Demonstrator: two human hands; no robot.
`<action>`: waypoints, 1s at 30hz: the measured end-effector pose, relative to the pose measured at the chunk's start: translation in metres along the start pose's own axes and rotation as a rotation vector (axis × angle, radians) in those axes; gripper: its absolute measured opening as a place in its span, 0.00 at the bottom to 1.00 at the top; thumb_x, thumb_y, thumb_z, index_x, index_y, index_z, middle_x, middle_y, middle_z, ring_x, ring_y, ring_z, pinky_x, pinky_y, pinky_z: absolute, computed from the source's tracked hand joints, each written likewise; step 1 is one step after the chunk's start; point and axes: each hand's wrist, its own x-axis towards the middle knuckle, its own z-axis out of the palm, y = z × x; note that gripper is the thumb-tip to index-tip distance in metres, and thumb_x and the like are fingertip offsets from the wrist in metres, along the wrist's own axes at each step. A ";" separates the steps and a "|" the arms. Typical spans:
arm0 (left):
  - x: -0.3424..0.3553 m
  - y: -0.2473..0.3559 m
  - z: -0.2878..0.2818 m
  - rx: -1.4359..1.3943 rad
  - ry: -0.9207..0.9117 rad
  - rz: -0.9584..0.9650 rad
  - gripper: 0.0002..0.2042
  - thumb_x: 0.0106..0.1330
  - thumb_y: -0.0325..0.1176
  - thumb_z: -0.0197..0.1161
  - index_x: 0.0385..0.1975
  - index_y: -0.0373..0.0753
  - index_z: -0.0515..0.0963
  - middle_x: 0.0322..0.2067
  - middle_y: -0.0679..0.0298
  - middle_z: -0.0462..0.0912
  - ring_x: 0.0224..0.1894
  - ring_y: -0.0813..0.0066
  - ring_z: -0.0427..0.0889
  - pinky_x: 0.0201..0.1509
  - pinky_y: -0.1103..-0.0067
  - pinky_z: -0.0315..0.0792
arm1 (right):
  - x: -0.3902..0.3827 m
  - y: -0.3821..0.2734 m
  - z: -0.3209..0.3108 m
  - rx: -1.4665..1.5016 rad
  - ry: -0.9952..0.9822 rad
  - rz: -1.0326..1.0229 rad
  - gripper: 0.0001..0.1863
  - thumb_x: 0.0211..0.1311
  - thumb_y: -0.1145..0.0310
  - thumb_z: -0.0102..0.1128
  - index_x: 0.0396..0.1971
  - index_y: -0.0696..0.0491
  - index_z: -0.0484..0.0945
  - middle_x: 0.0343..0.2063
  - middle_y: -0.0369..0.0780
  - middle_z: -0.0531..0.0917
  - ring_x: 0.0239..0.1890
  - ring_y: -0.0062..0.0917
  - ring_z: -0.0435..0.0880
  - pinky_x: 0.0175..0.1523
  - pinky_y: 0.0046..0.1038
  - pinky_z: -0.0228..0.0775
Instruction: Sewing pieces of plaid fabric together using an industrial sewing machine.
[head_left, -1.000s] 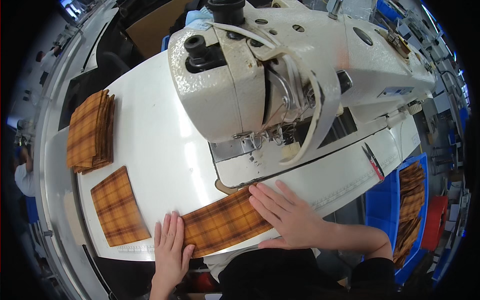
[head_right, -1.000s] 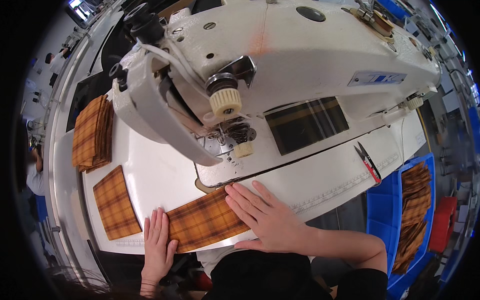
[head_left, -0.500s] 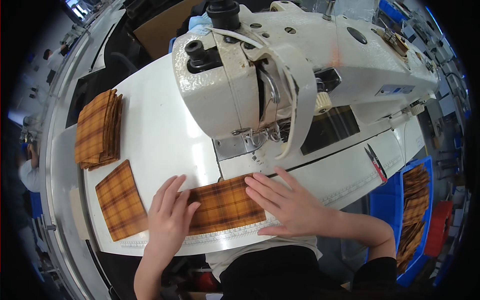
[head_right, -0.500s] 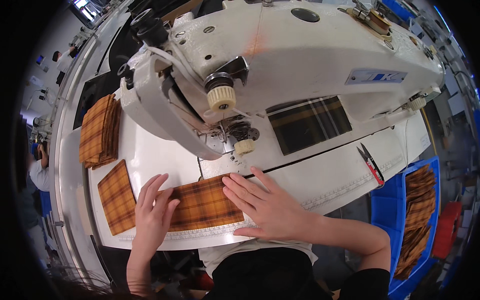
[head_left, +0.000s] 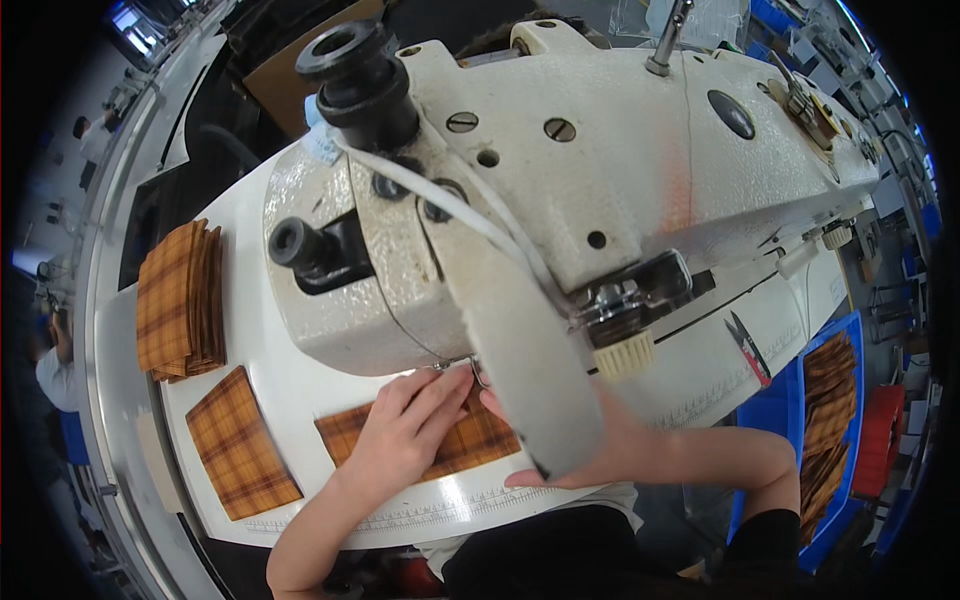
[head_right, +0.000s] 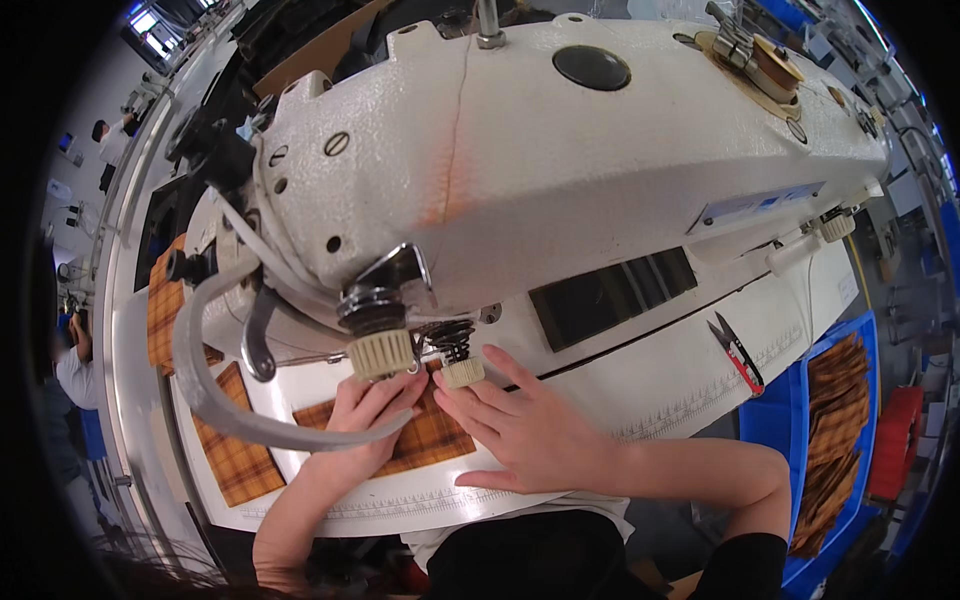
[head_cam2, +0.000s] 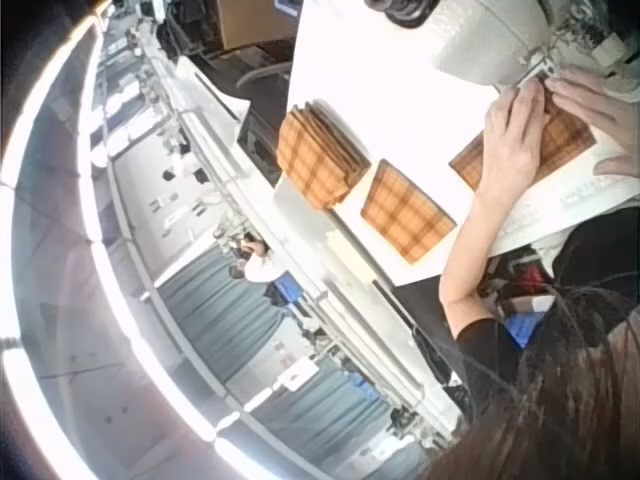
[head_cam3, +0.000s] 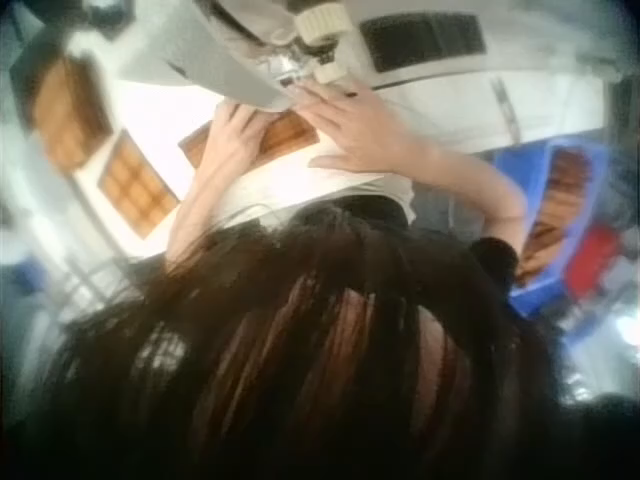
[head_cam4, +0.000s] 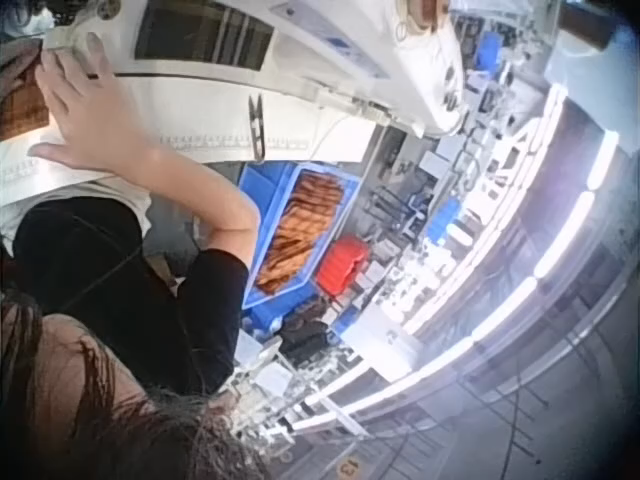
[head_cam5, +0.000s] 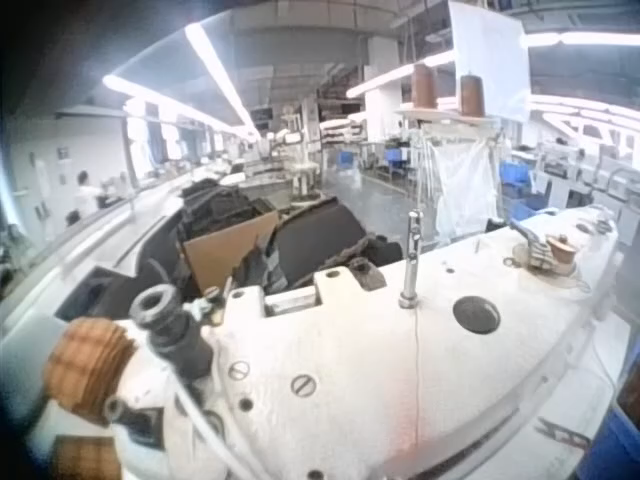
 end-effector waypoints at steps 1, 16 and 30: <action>0.005 -0.008 -0.004 -0.032 -0.080 -0.020 0.20 0.51 0.22 0.64 0.47 0.30 0.80 0.47 0.59 0.79 0.50 0.64 0.75 0.51 0.73 0.71 | 0.004 0.005 -0.003 -0.023 0.039 0.010 0.43 0.65 0.37 0.46 0.61 0.65 0.67 0.61 0.45 0.71 0.65 0.34 0.65 0.74 0.48 0.41; -0.003 -0.036 0.026 -0.284 -0.159 -0.181 0.16 0.60 0.30 0.66 0.48 0.37 0.77 0.44 0.57 0.81 0.46 0.64 0.80 0.52 0.72 0.75 | 0.014 0.022 0.012 -0.183 0.174 0.023 0.35 0.64 0.38 0.48 0.14 0.55 0.81 0.35 0.44 0.82 0.54 0.35 0.72 0.68 0.47 0.50; 0.000 -0.038 0.025 -0.205 -0.176 -0.123 0.11 0.67 0.25 0.58 0.48 0.36 0.73 0.40 0.60 0.81 0.41 0.73 0.81 0.45 0.79 0.77 | 0.016 0.024 0.012 -0.180 0.262 -0.003 0.35 0.63 0.39 0.51 0.12 0.57 0.79 0.31 0.44 0.82 0.52 0.35 0.72 0.67 0.46 0.53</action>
